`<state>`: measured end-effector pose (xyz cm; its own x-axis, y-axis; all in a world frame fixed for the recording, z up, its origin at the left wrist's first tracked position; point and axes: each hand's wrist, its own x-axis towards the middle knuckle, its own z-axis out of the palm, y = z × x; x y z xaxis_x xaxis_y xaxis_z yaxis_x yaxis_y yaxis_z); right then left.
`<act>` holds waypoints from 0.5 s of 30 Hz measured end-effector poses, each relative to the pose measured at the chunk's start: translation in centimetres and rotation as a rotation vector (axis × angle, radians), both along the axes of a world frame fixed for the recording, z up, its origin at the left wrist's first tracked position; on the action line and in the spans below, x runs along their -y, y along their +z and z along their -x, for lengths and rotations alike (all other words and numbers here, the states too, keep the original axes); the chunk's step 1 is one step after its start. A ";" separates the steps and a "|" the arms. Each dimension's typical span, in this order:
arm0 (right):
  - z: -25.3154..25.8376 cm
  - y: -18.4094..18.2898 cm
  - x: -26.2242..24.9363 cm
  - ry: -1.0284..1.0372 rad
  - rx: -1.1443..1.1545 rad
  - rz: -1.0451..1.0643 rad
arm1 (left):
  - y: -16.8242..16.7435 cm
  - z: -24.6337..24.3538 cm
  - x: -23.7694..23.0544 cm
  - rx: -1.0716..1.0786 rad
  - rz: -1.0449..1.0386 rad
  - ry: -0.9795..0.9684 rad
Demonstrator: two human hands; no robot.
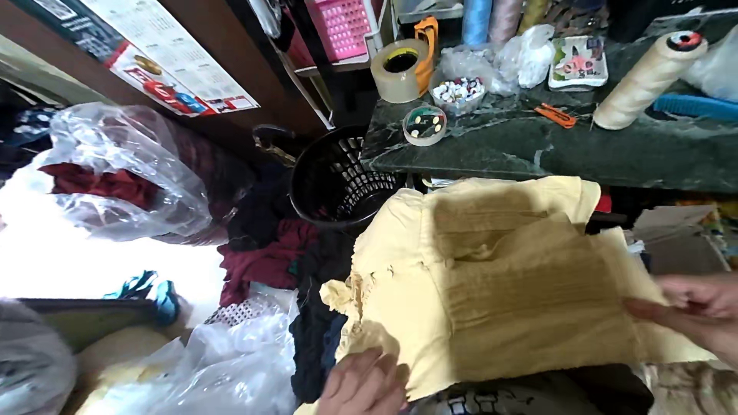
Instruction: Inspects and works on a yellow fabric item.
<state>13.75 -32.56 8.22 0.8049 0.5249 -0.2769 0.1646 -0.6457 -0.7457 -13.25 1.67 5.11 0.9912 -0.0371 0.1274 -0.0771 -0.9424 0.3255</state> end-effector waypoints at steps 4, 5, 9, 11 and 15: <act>-1.7 -2.6 0.1 0.160 0.038 0.483 | -4.1 -1.2 0.6 -0.078 -0.067 -0.042; -1.5 -2.4 -0.1 0.113 0.156 0.410 | -4.2 -2.0 0.9 0.001 -0.056 -0.014; -0.3 -1.4 -6.2 0.174 0.510 -0.032 | -4.8 -7.0 3.2 0.247 0.044 -0.057; 0.5 -2.3 -11.4 0.365 0.465 -0.127 | -6.4 -9.3 3.7 0.271 0.080 -0.162; 1.3 -4.7 -17.9 0.614 0.424 0.010 | -8.3 -10.2 3.2 0.234 0.171 -0.234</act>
<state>12.44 -14.69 3.49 0.4067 0.9135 -0.0148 0.7702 -0.3515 -0.5321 -3.02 -1.57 -3.23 0.9018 -0.2179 0.3733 -0.3749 -0.8242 0.4245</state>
